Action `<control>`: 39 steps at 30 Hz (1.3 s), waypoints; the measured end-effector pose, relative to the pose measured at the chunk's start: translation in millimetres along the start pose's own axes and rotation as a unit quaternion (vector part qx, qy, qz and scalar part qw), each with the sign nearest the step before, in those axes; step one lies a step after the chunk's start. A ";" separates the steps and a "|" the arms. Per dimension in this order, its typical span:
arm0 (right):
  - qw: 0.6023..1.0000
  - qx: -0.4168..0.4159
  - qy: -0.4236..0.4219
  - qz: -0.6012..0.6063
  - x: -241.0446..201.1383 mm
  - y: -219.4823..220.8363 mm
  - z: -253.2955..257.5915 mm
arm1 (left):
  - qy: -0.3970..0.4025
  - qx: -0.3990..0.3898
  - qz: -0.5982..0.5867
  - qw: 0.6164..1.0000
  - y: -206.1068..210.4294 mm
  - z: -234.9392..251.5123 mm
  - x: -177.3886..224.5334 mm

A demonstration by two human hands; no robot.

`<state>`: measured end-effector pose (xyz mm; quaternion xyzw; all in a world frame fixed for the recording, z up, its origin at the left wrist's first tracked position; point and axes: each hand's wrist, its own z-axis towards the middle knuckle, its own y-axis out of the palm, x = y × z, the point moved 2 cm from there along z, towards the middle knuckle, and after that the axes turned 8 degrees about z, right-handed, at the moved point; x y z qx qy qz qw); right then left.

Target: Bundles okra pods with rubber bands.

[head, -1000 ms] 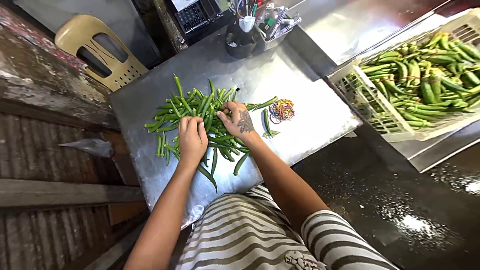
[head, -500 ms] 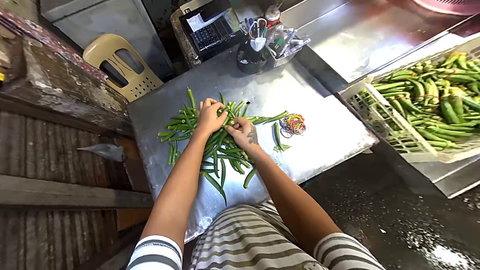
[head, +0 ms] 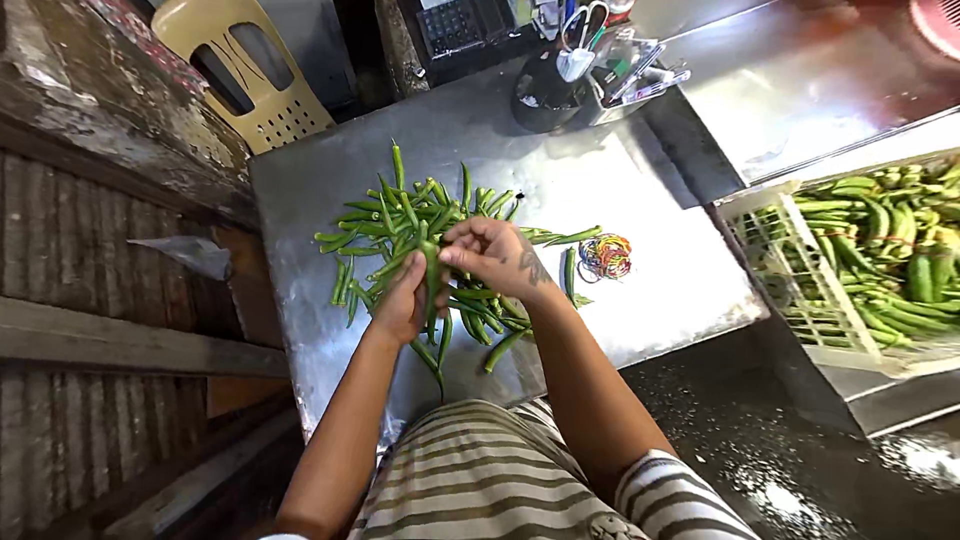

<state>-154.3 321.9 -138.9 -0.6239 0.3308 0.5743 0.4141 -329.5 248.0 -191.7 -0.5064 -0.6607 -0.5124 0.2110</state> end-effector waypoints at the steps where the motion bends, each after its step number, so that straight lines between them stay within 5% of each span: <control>1: 1.000 0.028 0.000 -0.013 5.0 -9.5 7.2 | -0.002 0.009 -0.024 1.000 -2.6 -8.6 -5.2; 5: 0.984 0.156 0.029 -0.077 21.0 -70.2 26.4 | -0.006 0.082 -0.047 0.995 -24.0 -43.1 -5.8; 12: 0.979 0.004 0.043 -0.200 36.0 -84.3 45.0 | 0.024 0.205 0.068 0.976 -51.2 -69.6 -15.5; 19: 0.951 -0.085 0.038 -0.295 62.1 -41.3 118.7 | 0.084 0.112 0.171 0.975 -6.5 -53.4 -5.3; 24: 0.834 -0.152 0.072 -0.525 84.1 -38.3 149.5 | 0.107 0.065 0.167 0.978 -7.5 -56.3 4.1; 28: 0.773 -0.153 0.008 -0.615 86.0 -43.6 151.9 | 0.079 0.077 0.128 0.986 -21.2 -68.0 -3.5; 30: 0.799 -0.124 -0.020 -0.588 84.6 -51.7 146.5 | 0.069 0.100 0.100 0.988 -26.3 -74.0 -10.2; 34: 0.921 -0.021 -0.022 -0.389 29.9 -59.6 112.4 | 0.051 0.132 0.028 0.990 -21.3 -73.2 -10.4; 36: 0.963 -0.053 -0.044 -0.260 -3.7 -41.2 84.9 | 0.043 0.134 -0.025 0.990 -12.0 -62.9 -9.8; 39: 0.973 -0.177 -0.075 -0.126 -31.4 -12.3 54.2 | 0.072 0.088 -0.086 0.990 3.2 -40.3 -5.6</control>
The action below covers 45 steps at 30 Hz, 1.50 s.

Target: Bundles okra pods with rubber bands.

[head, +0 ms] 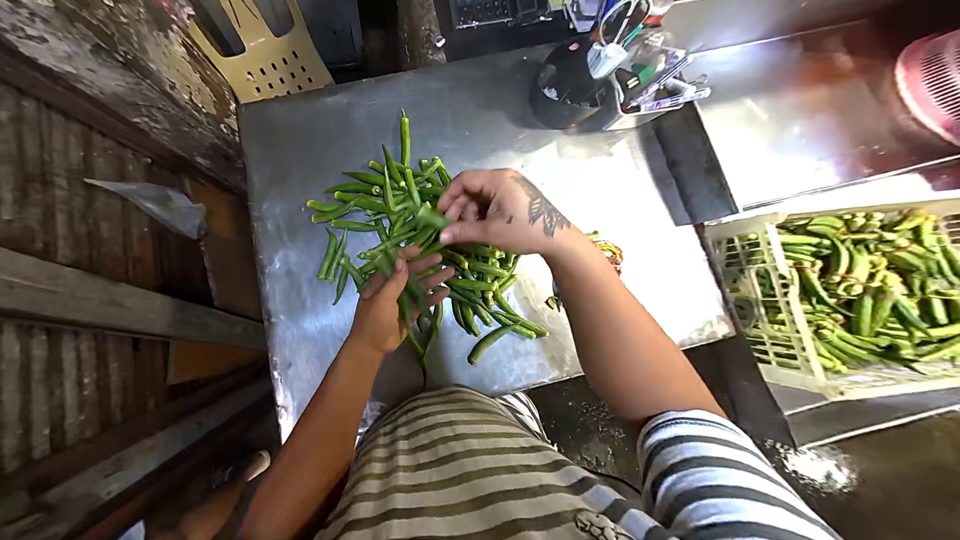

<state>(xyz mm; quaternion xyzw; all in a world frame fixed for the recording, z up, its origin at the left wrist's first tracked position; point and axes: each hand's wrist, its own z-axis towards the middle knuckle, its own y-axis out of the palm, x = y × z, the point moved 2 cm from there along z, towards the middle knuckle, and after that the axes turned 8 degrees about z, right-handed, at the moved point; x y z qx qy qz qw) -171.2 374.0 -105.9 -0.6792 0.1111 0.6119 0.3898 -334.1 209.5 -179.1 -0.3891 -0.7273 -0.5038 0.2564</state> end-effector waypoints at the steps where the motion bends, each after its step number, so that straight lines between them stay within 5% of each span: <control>1: 1.000 -0.008 -0.017 0.006 -2.6 0.9 -1.6 | 0.011 -0.016 -0.017 1.000 6.0 6.2 1.2; 4: 0.987 0.035 -0.031 -0.153 20.8 -20.5 -0.9 | 0.043 -0.018 -0.021 0.999 19.7 17.1 6.3; 9: 0.935 0.012 0.083 -0.345 91.8 -5.9 -15.2 | 0.040 -0.040 -0.021 0.998 19.0 14.7 10.5; 14: 0.969 0.168 -0.034 -0.176 26.9 14.6 -48.7 | 0.059 -0.003 0.029 0.998 5.6 8.8 -3.0; 19: 0.987 0.157 0.041 0.015 1.4 73.6 -66.7 | 0.061 -0.014 0.116 0.991 20.5 9.2 -17.9; 23: 0.975 0.149 0.096 0.132 11.7 53.5 -97.9 | 0.030 -0.018 0.211 0.977 27.3 8.8 -27.7; 27: 0.965 0.255 0.029 0.043 0.7 20.5 -125.8 | 0.006 -0.113 0.365 0.924 31.4 0.8 -28.7; 29: 0.973 0.228 -0.002 -0.030 -7.8 27.1 -129.6 | 0.012 -0.159 0.429 0.889 42.9 -2.4 -33.6; 31: 0.992 0.112 -0.003 -0.050 -4.1 57.4 -129.7 | 0.044 -0.199 0.439 0.875 51.5 -9.0 -38.5; 34: 0.998 0.051 0.015 0.046 5.8 62.3 -137.7 | 0.032 -0.206 0.417 0.885 50.1 -9.0 -44.0; 37: 0.963 0.221 0.055 0.141 23.9 28.8 -163.3 | 0.012 -0.189 0.376 0.907 40.8 -9.4 -40.0; 40: 0.881 0.416 0.208 -0.084 67.7 -8.4 -198.7 | 0.011 -0.169 0.339 0.925 31.1 -9.8 -33.5; 42: 0.813 0.449 0.316 -0.193 102.2 -17.3 -226.4 | 0.010 -0.162 0.345 0.924 27.6 -13.1 -32.3; 45: 0.782 0.437 0.365 -0.254 155.0 -8.4 -258.2 | 0.010 -0.165 0.357 0.919 28.7 -15.2 -34.0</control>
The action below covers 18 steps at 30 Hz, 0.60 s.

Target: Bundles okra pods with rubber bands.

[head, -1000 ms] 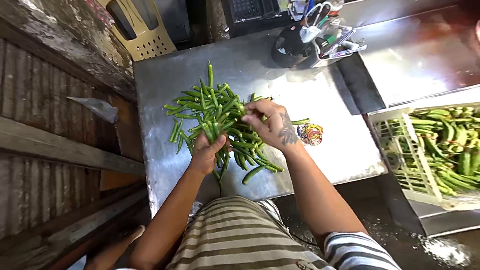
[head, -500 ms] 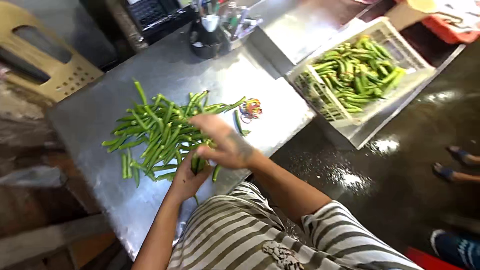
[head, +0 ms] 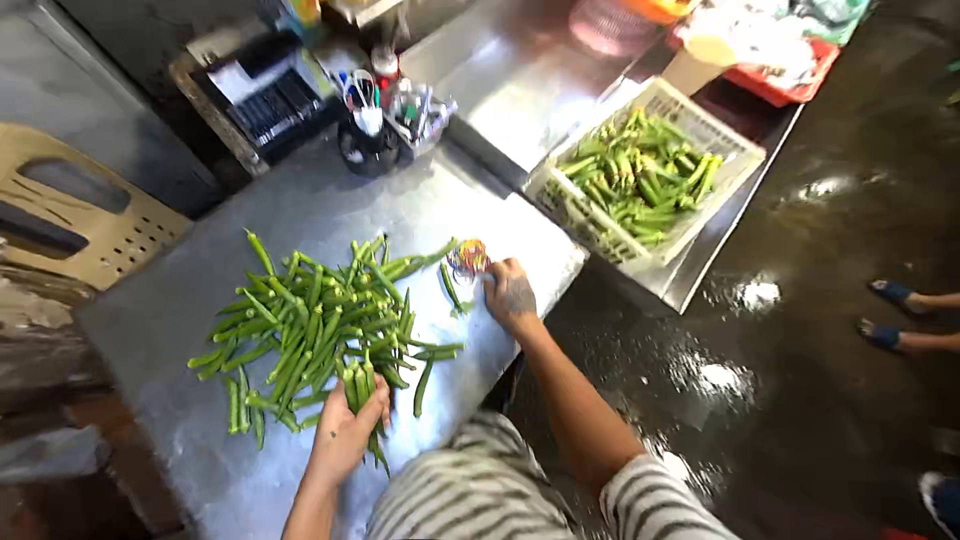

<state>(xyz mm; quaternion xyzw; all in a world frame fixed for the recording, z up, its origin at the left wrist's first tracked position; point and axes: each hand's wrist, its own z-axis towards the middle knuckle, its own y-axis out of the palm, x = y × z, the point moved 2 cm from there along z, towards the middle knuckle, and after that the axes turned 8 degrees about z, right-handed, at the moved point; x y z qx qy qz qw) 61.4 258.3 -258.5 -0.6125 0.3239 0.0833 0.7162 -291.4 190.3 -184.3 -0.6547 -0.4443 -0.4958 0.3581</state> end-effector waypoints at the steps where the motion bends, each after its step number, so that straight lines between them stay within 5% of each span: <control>1: 0.999 0.030 -0.024 -0.011 9.5 8.3 1.5 | 0.002 -0.002 -0.007 1.000 2.2 2.4 0.5; 5: 0.998 0.058 -0.023 0.020 9.5 8.5 4.1 | 0.042 -0.031 -0.076 0.996 12.7 7.0 0.4; 9: 0.964 0.096 0.020 0.248 3.6 -12.0 6.9 | 0.037 -0.035 -0.117 0.992 15.6 4.5 6.0; 11: 0.901 0.107 0.047 0.417 -7.9 -27.1 6.1 | 0.013 -0.039 -0.125 0.991 17.8 -0.5 5.6; 16: 0.661 0.027 0.015 0.750 -55.7 -74.0 -1.8 | -0.004 -0.051 -0.143 0.988 25.6 -2.8 -2.7; 18: 0.644 -0.022 -0.045 0.763 -76.0 -83.5 -11.5 | -0.017 -0.047 -0.111 0.993 29.8 -1.4 0.8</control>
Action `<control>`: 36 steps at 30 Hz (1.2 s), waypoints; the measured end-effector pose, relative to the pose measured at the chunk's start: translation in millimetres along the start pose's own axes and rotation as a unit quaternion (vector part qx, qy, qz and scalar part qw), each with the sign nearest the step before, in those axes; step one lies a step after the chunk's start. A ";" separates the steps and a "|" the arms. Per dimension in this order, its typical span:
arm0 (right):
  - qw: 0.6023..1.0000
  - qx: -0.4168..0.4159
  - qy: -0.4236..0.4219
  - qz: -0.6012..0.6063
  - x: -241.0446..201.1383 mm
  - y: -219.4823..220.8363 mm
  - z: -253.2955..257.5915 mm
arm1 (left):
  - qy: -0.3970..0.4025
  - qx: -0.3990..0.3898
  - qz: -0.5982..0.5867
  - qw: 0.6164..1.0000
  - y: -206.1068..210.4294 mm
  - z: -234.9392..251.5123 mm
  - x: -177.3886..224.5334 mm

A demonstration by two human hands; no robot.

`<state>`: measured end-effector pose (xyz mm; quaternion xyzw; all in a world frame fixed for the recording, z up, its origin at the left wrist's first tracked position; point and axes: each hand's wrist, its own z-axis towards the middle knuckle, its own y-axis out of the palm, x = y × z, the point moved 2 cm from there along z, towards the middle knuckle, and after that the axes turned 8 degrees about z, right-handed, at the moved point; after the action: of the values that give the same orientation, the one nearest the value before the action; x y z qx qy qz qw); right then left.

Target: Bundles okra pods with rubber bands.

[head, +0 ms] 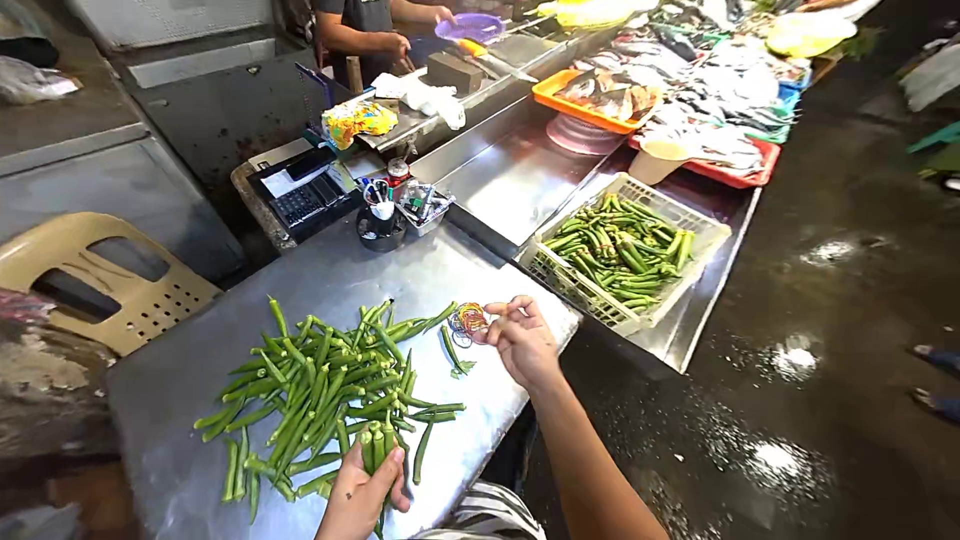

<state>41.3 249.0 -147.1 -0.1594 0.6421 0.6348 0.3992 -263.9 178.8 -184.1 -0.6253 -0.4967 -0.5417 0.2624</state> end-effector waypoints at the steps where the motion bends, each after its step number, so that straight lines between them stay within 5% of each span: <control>1: 0.999 -0.040 0.003 -0.025 1.8 7.9 -5.3 | -0.003 0.005 0.023 1.000 2.6 0.4 2.1; 4: 0.962 -0.205 0.028 -0.178 19.2 27.6 -24.5 | 0.003 0.007 0.108 0.994 6.4 3.0 10.3; 9: 0.829 -0.448 0.016 -0.336 49.0 72.3 -57.7 | 0.062 -0.012 0.328 0.943 6.1 11.2 18.6; 13: 0.760 -0.484 0.122 -0.417 50.8 85.9 -68.3 | 0.106 -0.051 0.423 0.899 1.9 7.6 24.6; 16: 0.706 -0.493 0.229 -0.454 35.3 79.7 -63.0 | 0.026 -0.027 0.298 0.954 -0.2 -2.3 27.5; 17: 0.729 -0.507 0.240 -0.393 29.8 73.6 -63.1 | 0.021 -0.020 0.195 0.980 0.3 -6.3 26.5; 19: 0.830 -0.500 0.230 -0.089 25.3 62.7 -67.1 | 0.067 -0.046 -0.028 0.996 1.5 -8.2 22.5; 21: 0.869 -0.413 0.215 0.166 30.5 65.6 -75.1 | 0.128 -0.093 -0.186 0.970 9.8 -4.3 23.8; 23: 0.884 -0.317 0.201 0.280 47.2 73.6 -87.0 | 0.159 -0.095 -0.253 0.949 24.9 -2.5 32.6; 26: 0.927 -0.277 0.150 0.202 64.1 81.3 -96.3 | 0.238 0.046 0.026 0.970 31.9 3.7 42.8; 28: 0.954 -0.292 0.054 0.043 56.9 85.3 -95.8 | 0.249 0.088 0.369 0.891 22.7 3.3 48.5; 30: 0.941 -0.304 -0.031 -0.141 46.9 84.9 -91.6 | 0.210 0.040 0.570 0.793 25.5 0.6 59.3; 33: 0.875 -0.375 -0.051 -0.303 37.4 83.2 -86.1 | 0.101 -0.049 0.647 0.754 42.6 -2.3 67.5; 36: 0.867 -0.410 -0.021 -0.282 32.9 76.2 -79.0 | 0.124 -0.035 0.600 0.790 41.2 3.9 52.3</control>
<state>-58.1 195.4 -128.0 -0.4699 0.2426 0.7045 0.4734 -229.1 184.6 -127.4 -0.7338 0.0338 -0.3652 0.5719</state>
